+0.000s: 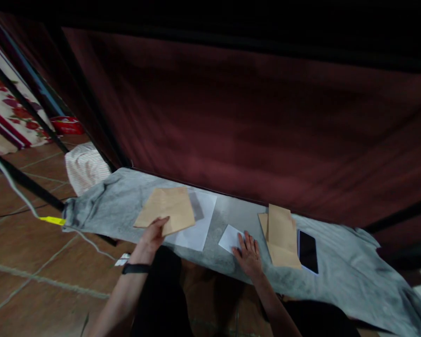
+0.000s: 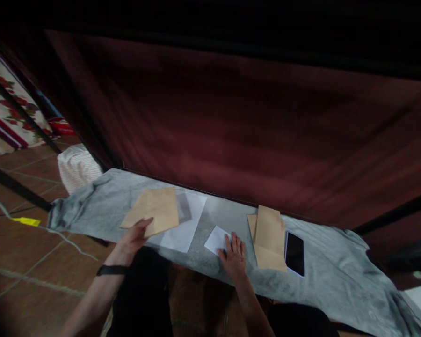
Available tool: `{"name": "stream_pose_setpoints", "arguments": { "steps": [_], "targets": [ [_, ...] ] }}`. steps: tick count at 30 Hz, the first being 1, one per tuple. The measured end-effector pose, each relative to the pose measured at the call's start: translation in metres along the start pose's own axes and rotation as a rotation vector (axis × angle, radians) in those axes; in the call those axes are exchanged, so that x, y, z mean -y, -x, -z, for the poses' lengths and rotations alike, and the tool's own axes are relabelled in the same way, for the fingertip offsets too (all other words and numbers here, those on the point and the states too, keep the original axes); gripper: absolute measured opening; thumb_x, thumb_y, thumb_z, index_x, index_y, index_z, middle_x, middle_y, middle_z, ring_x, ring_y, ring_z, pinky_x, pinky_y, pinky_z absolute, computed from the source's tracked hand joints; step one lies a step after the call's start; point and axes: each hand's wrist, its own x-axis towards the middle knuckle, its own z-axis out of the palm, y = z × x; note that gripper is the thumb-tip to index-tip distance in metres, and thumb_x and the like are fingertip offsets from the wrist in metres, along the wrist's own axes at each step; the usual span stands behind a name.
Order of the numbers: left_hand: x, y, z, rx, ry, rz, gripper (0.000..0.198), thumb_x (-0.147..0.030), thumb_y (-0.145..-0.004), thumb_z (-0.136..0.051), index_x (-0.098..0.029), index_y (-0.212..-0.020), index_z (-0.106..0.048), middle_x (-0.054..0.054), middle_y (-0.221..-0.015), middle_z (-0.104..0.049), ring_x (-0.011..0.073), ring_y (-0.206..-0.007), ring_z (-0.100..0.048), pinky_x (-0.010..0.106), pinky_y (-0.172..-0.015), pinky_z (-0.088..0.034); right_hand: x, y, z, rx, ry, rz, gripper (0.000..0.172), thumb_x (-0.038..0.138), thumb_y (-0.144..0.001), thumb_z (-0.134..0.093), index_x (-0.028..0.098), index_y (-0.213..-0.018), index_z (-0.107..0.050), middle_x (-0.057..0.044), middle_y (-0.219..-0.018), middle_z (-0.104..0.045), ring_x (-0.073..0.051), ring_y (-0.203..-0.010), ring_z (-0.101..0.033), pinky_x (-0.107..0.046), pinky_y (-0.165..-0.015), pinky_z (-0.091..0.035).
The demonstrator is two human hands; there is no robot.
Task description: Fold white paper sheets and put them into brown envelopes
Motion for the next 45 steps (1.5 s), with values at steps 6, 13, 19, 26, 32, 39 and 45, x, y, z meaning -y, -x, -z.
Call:
{"name": "stream_pose_setpoints", "arguments": {
  "steps": [6, 13, 19, 26, 32, 39, 45],
  "targets": [
    [0.074, 0.074, -0.113, 0.235, 0.387, 0.185, 0.026, -0.025, -0.06, -0.077, -0.019, -0.081, -0.062, 0.006, -0.08, -0.073, 0.0249, -0.083, -0.073, 0.038, -0.078, -0.057, 0.034, -0.008, 0.024, 0.039, -0.961, -0.39, 0.063, 0.064, -0.091, -0.05, 0.018, -0.13, -0.063, -0.013, -0.148, -0.052, -0.029, -0.141, -0.043, -0.05, -0.118, -0.031],
    [0.114, 0.107, -0.155, 0.169, 0.364, 0.161, 0.04, -0.03, -0.048, -0.085, -0.019, -0.072, -0.055, 0.002, -0.071, -0.069, 0.0221, -0.071, -0.069, 0.036, -0.072, -0.054, 0.066, 0.011, 0.021, -0.014, -1.542, -0.765, 0.033, 0.046, -0.071, -0.077, 0.025, -0.095, -0.067, -0.005, -0.096, -0.076, -0.026, -0.09, -0.073, -0.04, -0.079, -0.058],
    [0.111, 0.106, -0.141, 0.051, 0.165, 0.023, 0.057, -0.038, -0.062, -0.084, -0.016, -0.11, -0.061, 0.012, -0.106, -0.069, 0.0287, -0.102, -0.067, 0.043, -0.085, -0.055, 0.046, 0.005, 0.023, 0.001, -1.314, -0.686, 0.038, 0.044, -0.071, -0.068, 0.024, -0.103, -0.064, -0.005, -0.1, -0.074, -0.024, -0.088, -0.069, -0.035, -0.07, -0.056],
    [0.099, 0.101, -0.132, 0.278, -1.043, -0.974, 0.061, -0.049, -0.098, -0.048, -0.027, -0.153, -0.035, 0.01, -0.165, -0.024, 0.033, -0.153, -0.016, 0.056, -0.122, -0.017, 0.022, -0.007, 0.026, 0.027, -0.961, -0.463, 0.034, 0.042, -0.08, -0.053, 0.024, -0.105, -0.066, -0.006, -0.098, -0.075, -0.023, -0.087, -0.067, -0.034, -0.075, -0.055],
    [0.12, 0.08, -0.15, 0.521, -1.297, -1.192, 0.063, -0.058, -0.098, -0.042, -0.029, -0.154, -0.035, 0.007, -0.163, -0.031, 0.0281, -0.15, -0.026, 0.054, -0.123, -0.015, 0.011, -0.007, 0.025, 0.04, -0.716, -0.445, 0.026, 0.044, -0.08, -0.054, 0.022, -0.088, -0.066, -0.007, -0.086, -0.074, -0.023, -0.078, -0.064, -0.034, -0.073, -0.052],
    [0.135, 0.073, -0.149, 0.563, -1.287, -1.224, 0.059, -0.055, -0.099, -0.042, -0.028, -0.152, -0.039, 0.007, -0.161, -0.034, 0.0269, -0.15, -0.028, 0.054, -0.123, -0.015, 0.005, -0.003, 0.023, 0.053, -0.658, -0.476, 0.023, 0.043, -0.079, -0.05, 0.024, -0.078, -0.063, -0.004, -0.076, -0.07, -0.021, -0.07, -0.06, -0.032, -0.07, -0.048],
    [0.134, 0.074, -0.148, 0.572, -1.268, -1.236, 0.059, -0.054, -0.1, -0.04, -0.027, -0.153, -0.037, 0.008, -0.163, -0.03, 0.0264, -0.151, -0.024, 0.054, -0.123, -0.013, 0.004, -0.003, 0.03, 0.087, -0.707, -0.478, 0.019, 0.038, -0.075, -0.05, 0.024, -0.075, -0.062, -0.001, -0.072, -0.068, -0.019, -0.069, -0.06, -0.029, -0.065, -0.047]
  ]
}}
